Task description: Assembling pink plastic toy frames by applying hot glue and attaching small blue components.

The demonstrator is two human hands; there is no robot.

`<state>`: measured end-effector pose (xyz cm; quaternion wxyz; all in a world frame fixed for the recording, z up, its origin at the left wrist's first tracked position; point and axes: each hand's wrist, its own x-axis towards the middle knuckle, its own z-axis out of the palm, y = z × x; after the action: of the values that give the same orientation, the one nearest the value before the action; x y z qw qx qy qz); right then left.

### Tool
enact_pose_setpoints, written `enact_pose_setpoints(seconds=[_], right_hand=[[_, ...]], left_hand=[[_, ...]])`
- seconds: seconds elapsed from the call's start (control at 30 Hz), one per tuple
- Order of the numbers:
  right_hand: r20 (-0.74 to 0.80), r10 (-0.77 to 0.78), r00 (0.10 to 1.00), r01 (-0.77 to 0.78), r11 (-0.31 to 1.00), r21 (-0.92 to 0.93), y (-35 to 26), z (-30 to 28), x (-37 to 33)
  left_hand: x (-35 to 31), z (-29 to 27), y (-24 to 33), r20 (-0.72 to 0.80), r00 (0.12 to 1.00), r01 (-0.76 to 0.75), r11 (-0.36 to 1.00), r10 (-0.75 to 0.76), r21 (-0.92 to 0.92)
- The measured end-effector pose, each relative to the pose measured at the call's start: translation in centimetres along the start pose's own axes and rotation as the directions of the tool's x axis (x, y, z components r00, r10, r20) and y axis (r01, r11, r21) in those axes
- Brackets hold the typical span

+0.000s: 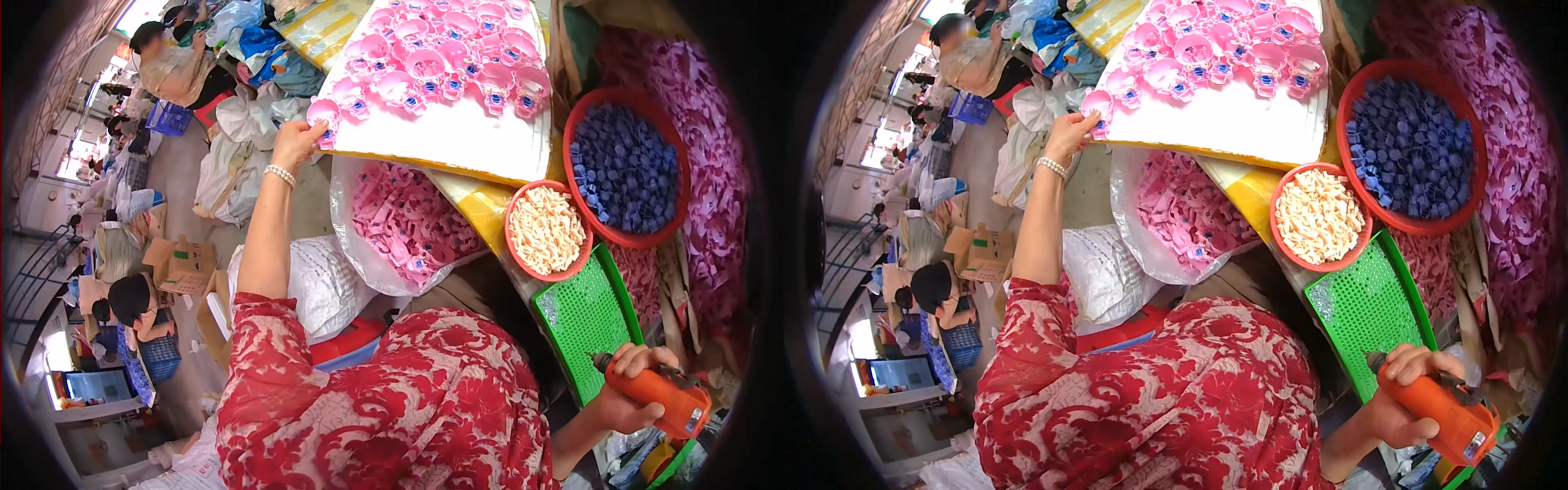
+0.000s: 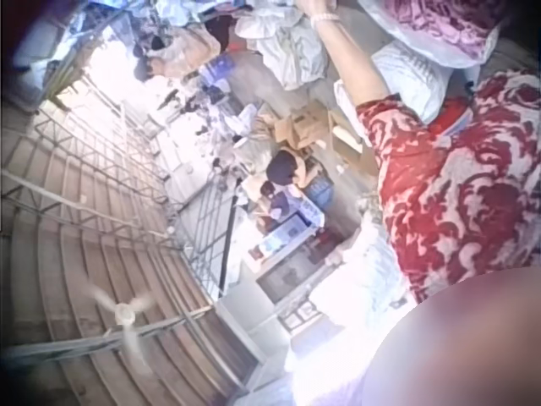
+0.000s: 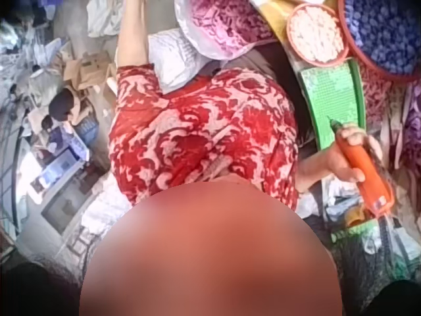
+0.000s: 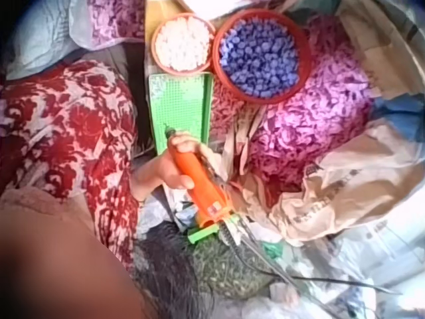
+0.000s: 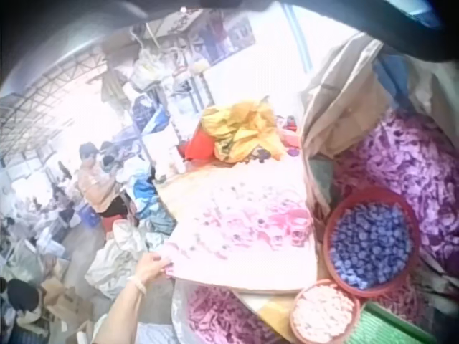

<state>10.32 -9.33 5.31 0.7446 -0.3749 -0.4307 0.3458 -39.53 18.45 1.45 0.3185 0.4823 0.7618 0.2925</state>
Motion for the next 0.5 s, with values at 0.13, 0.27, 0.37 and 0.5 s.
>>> enact_pose_setpoints(seconds=[0.13, 0.27, 0.37, 0.5], right_hand=[[0.004, 0.011, 1.0, -0.011, 1.0, -0.01, 0.1, 0.0, 0.0], [0.002, 0.016, 1.0, -0.016, 1.0, -0.013, 0.4, -0.1, 0.1], [-0.01, 0.023, 1.0, -0.023, 1.0, -0.008, 0.5, -0.3, 0.2], [-0.003, 0.025, 1.0, -0.025, 0.999, -0.022, 0.8, -0.6, 0.3]], left_hand=[[-0.1, 0.4, -0.1, -0.021, 1.0, -0.004, 1.0, 0.004, 0.0], [-0.9, 1.5, 0.3, -0.101, 0.987, -0.128, 0.992, 0.128, 0.01], [-1.0, 2.4, -0.3, -0.144, 0.965, -0.226, 0.974, 0.221, -0.017], [-1.7, 3.4, 0.0, -0.225, 0.938, -0.269, 0.963, 0.265, 0.014]])
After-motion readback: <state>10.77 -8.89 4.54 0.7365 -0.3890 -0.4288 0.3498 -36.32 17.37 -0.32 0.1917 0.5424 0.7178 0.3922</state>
